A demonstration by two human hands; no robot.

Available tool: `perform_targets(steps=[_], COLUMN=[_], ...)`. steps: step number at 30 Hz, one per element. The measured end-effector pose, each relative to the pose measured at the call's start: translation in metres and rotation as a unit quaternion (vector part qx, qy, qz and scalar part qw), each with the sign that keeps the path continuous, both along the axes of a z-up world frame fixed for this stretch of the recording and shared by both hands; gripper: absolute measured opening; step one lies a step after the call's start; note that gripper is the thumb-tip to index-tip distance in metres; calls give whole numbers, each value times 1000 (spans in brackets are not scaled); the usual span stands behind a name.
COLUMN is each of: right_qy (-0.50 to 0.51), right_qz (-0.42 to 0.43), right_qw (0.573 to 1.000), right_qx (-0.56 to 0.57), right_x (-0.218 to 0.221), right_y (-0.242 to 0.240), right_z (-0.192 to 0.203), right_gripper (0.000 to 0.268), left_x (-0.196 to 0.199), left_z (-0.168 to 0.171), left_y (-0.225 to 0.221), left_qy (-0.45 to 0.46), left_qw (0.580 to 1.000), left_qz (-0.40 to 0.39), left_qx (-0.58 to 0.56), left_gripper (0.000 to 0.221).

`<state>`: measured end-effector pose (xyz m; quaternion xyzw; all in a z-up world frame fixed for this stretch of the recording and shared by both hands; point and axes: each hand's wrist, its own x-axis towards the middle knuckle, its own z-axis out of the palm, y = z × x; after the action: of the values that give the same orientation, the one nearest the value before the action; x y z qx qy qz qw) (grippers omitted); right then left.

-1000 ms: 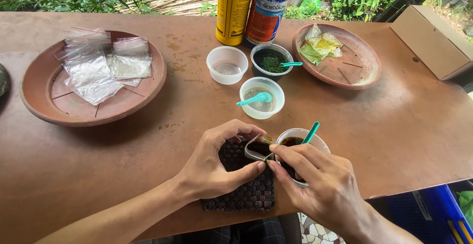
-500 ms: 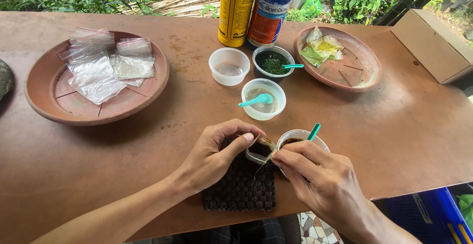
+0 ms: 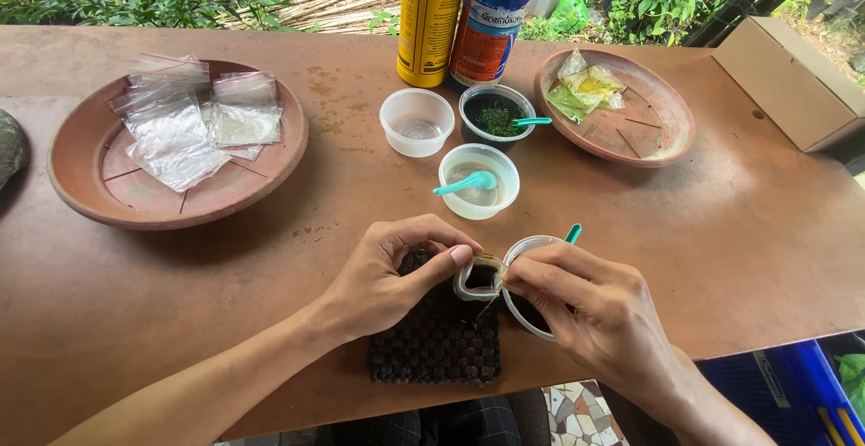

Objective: Preparing dark liquid samples by stirring the liquid in a cup and transferring a portion into a small plastic bag.

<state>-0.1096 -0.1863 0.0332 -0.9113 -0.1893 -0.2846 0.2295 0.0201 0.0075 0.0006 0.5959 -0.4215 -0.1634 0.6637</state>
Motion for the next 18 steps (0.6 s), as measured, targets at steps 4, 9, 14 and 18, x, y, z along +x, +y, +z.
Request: perform_targets(steps=[4,9,14,18], right_qy=[10,8,-8,-13], right_qz=[17,14,1,-37], right_qw=[1000,1000,1000,999], right_qx=[13,1,-17,-9], right_x=[1,0,-2,-8], right_y=[-1,-5,-7,-3], right_z=[3,2,1,-1], right_gripper=[6,8,9,14], left_x=[-1,-2,-3,-5], left_z=[0,-3,-4,-5], left_y=[0,-3,-4,-4], left_qy=[-26,-52,-64,-79], left_qw=[1000,998,996,994], left_qz=[14,39,60,73], left_qx=[-9,-10,-19,-27], left_gripper=[18,17,17,14])
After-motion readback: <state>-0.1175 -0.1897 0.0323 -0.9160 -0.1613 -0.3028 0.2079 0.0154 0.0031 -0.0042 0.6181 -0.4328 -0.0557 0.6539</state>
